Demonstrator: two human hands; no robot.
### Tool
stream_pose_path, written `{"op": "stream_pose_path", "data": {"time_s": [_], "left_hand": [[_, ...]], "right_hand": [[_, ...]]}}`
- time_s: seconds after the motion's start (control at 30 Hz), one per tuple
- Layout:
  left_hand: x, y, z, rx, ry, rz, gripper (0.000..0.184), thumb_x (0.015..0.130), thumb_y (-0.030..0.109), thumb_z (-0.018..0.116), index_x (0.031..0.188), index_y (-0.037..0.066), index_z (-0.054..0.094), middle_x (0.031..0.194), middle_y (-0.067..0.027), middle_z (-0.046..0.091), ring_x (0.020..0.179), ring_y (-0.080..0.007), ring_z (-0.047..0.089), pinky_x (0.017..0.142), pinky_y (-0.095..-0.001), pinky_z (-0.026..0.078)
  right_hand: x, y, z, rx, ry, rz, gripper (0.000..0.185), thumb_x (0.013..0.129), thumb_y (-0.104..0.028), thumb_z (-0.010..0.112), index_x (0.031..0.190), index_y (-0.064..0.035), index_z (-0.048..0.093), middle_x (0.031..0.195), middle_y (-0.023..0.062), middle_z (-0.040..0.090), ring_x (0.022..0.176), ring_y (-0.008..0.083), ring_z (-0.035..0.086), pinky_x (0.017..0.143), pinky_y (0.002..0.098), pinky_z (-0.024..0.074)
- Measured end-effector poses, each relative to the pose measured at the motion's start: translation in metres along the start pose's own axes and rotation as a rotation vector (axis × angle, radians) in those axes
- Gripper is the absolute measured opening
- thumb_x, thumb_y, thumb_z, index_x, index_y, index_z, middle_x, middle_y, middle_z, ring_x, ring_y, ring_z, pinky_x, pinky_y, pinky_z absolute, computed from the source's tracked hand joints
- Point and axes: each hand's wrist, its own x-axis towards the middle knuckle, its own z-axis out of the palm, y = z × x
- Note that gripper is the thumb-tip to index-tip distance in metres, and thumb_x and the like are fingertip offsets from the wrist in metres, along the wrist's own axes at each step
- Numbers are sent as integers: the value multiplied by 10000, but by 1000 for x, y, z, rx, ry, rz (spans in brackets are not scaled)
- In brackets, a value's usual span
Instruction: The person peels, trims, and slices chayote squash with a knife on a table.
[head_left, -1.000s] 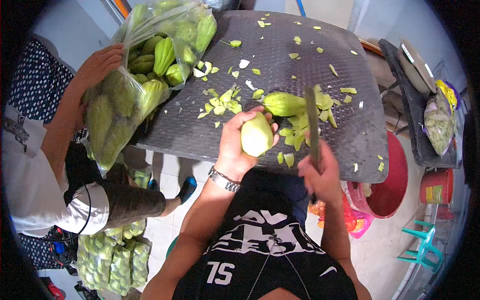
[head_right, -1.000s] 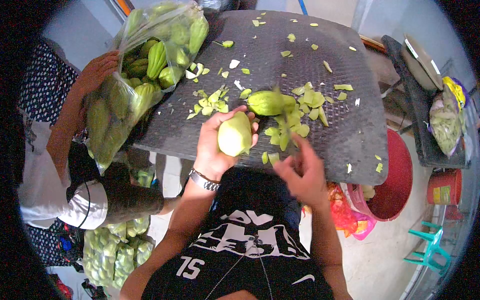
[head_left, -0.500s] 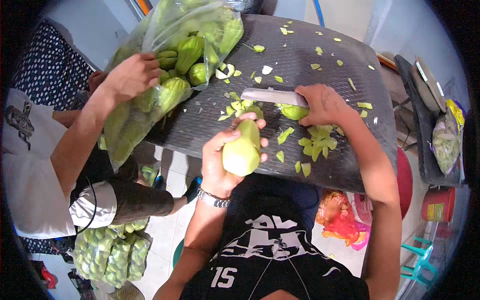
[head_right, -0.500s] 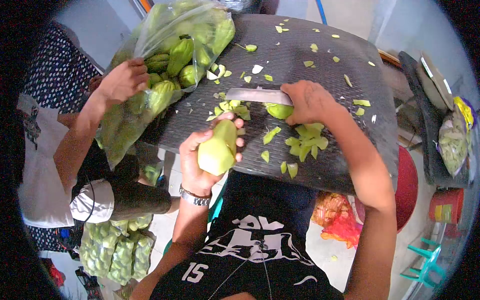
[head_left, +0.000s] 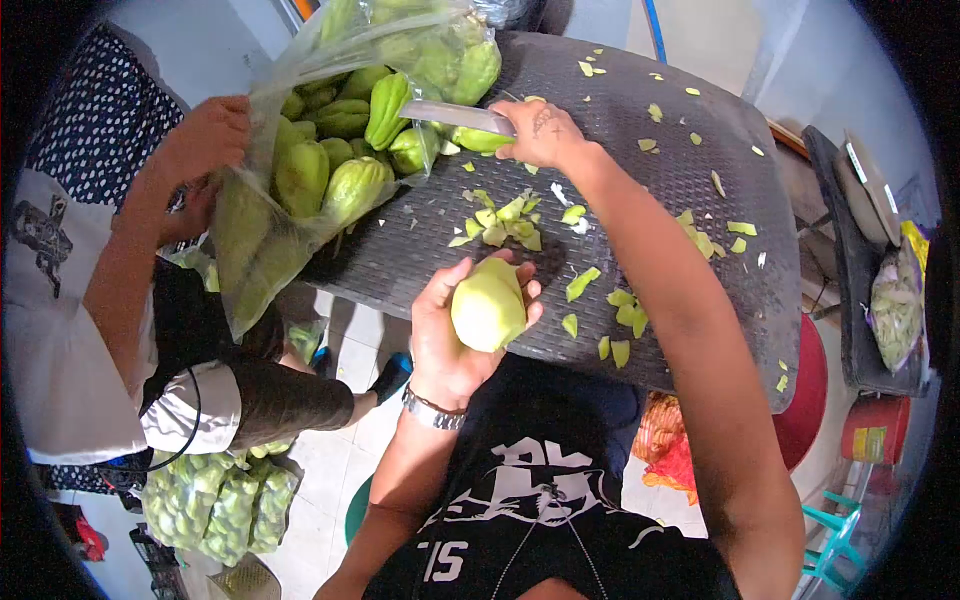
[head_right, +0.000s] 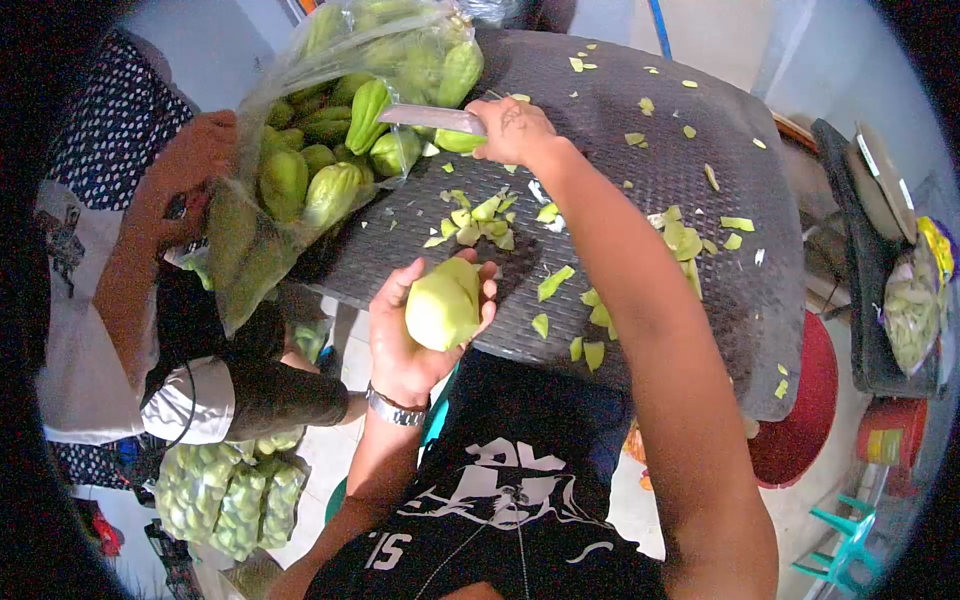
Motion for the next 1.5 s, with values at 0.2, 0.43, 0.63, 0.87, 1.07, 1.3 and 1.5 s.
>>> {"op": "stream_pose_path", "data": {"time_s": [0.2,0.43,0.63,0.87,1.07,1.3,1.5], "left_hand": [[12,-5,7,130,105,101,438,974,315,583,1309,35,611,1257,-232,636,1085,-380,650,928,-493,557],[56,-32,18,92,76,-54,410,1011,344,519,1261,42,636,1170,-176,671,1057,-370,646,915,-497,546],[78,-69,13,186,19,-106,341,1038,302,538,1240,43,630,1072,-167,689,953,-364,679,922,-480,564],[77,-87,22,201,89,-144,286,1045,253,523,1222,35,574,1010,-157,675,923,-349,683,881,-460,577],[73,-86,19,286,114,-134,303,1053,272,509,1255,54,567,1052,-145,682,936,-346,698,856,-455,587],[73,-89,11,257,146,-140,329,1045,296,534,1274,64,578,1055,-132,686,939,-324,705,846,-455,589],[71,-91,12,263,142,-130,348,1009,280,572,1277,58,579,1066,-143,687,943,-329,703,851,-461,588]], "right_hand": [[-73,-4,-46,258,167,150,748,870,-560,750,1427,-100,559,1021,238,738,987,386,730,891,460,559],[-253,-65,-103,766,72,453,668,1008,-418,646,1549,-91,430,852,143,714,828,165,690,763,320,529],[-334,-104,-58,875,85,415,739,1052,-351,584,1638,-80,225,827,143,709,774,167,687,731,333,540],[-344,-110,-41,1012,104,557,771,1066,-405,540,1648,-59,171,784,105,708,732,172,685,715,321,531],[-344,-111,-36,1015,140,530,805,1059,-467,529,1648,-58,162,779,107,706,728,182,688,712,322,527],[-346,-114,-25,1010,207,485,860,1052,-585,473,1653,-64,146,769,60,661,454,44,495,436,202,392],[-348,-114,-25,990,188,504,834,1055,-523,513,1651,-62,156,774,73,673,557,93,566,530,245,441]]}}
